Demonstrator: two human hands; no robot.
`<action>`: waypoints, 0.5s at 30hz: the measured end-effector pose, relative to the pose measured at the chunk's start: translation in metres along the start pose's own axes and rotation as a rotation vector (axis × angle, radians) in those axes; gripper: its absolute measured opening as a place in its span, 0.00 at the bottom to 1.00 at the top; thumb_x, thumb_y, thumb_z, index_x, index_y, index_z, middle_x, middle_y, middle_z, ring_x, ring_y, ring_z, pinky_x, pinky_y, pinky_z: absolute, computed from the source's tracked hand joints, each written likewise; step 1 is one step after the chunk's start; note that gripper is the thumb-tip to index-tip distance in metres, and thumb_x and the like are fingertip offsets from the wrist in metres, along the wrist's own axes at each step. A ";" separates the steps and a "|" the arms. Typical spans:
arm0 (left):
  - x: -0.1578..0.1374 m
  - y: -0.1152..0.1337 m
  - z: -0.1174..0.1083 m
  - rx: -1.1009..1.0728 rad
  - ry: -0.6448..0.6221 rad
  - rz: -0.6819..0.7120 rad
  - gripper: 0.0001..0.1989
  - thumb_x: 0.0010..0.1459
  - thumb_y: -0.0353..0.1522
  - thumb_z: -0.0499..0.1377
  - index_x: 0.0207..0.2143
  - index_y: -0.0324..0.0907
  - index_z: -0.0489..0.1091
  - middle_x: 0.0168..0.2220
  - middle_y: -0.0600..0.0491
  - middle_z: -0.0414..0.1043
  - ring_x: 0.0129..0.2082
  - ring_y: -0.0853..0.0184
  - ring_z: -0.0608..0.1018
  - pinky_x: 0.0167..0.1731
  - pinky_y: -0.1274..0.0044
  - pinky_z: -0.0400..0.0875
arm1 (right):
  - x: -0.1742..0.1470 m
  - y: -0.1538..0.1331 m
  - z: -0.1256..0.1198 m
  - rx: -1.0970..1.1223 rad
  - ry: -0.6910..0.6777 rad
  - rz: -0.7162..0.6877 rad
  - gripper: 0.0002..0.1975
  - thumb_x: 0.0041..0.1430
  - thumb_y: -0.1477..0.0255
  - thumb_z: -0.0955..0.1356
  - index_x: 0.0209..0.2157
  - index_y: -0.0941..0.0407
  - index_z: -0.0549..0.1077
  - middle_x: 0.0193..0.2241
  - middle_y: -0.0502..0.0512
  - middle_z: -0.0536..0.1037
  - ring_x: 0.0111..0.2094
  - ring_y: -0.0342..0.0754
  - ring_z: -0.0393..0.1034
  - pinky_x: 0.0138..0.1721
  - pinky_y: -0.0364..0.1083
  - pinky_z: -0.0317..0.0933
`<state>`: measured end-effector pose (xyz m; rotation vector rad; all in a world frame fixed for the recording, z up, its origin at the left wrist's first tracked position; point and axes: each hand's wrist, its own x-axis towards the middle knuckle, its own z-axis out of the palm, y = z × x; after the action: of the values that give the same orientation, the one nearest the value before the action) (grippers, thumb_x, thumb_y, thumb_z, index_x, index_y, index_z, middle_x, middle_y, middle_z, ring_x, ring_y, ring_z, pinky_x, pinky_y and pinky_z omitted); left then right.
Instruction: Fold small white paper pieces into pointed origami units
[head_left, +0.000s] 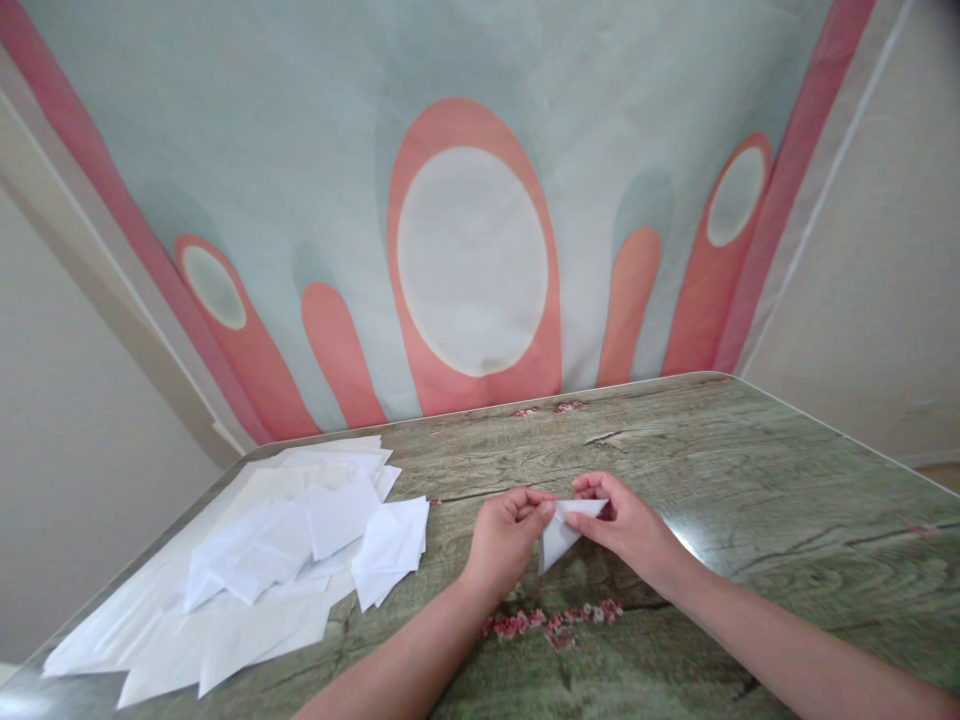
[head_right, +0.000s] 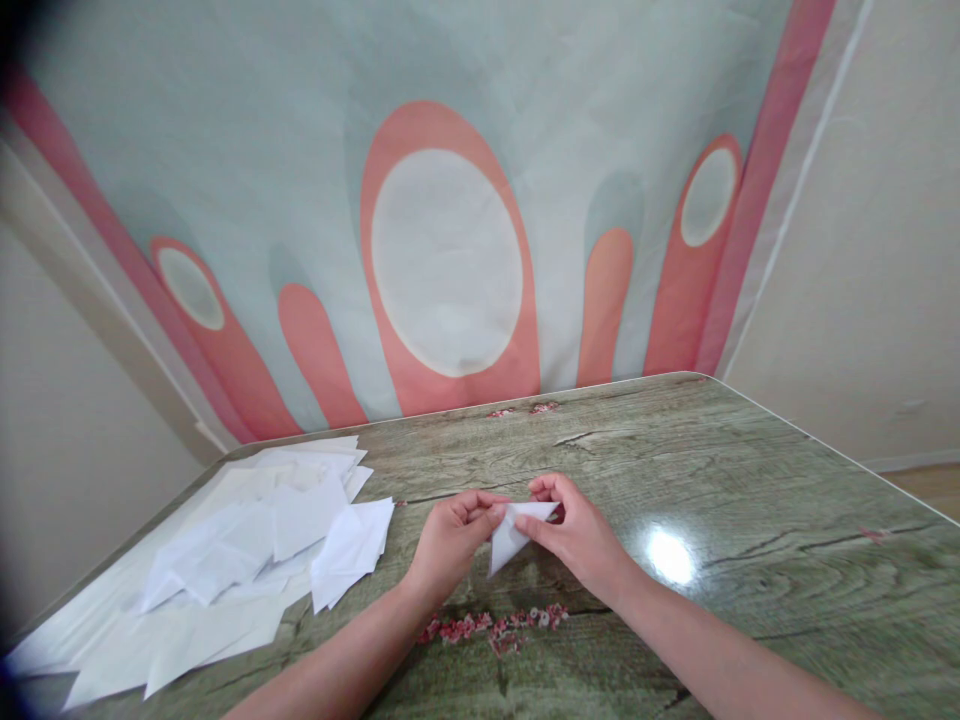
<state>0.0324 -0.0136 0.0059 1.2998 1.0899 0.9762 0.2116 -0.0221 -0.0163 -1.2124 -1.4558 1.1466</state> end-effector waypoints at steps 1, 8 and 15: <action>0.000 0.000 0.000 -0.011 0.020 0.006 0.16 0.50 0.40 0.63 0.35 0.36 0.74 0.24 0.53 0.73 0.22 0.72 0.69 0.26 0.81 0.61 | 0.000 0.000 0.000 0.079 -0.026 0.035 0.22 0.49 0.61 0.72 0.44 0.56 0.68 0.35 0.52 0.75 0.34 0.47 0.68 0.33 0.43 0.60; -0.004 0.000 0.002 0.077 -0.002 0.036 0.12 0.53 0.39 0.60 0.29 0.39 0.68 0.20 0.57 0.70 0.21 0.72 0.71 0.25 0.81 0.62 | 0.000 -0.004 -0.002 0.285 -0.053 0.131 0.17 0.49 0.59 0.72 0.34 0.59 0.75 0.31 0.53 0.78 0.32 0.46 0.69 0.36 0.45 0.61; -0.013 0.005 0.004 0.258 -0.099 0.007 0.09 0.56 0.37 0.57 0.29 0.41 0.67 0.26 0.52 0.78 0.27 0.66 0.79 0.29 0.78 0.68 | 0.002 -0.002 -0.005 0.149 -0.048 0.043 0.18 0.54 0.57 0.69 0.35 0.59 0.75 0.30 0.53 0.78 0.31 0.48 0.69 0.35 0.45 0.60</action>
<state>0.0341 -0.0265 0.0119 1.5446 1.1621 0.7859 0.2164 -0.0195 -0.0132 -1.1240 -1.3600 1.2976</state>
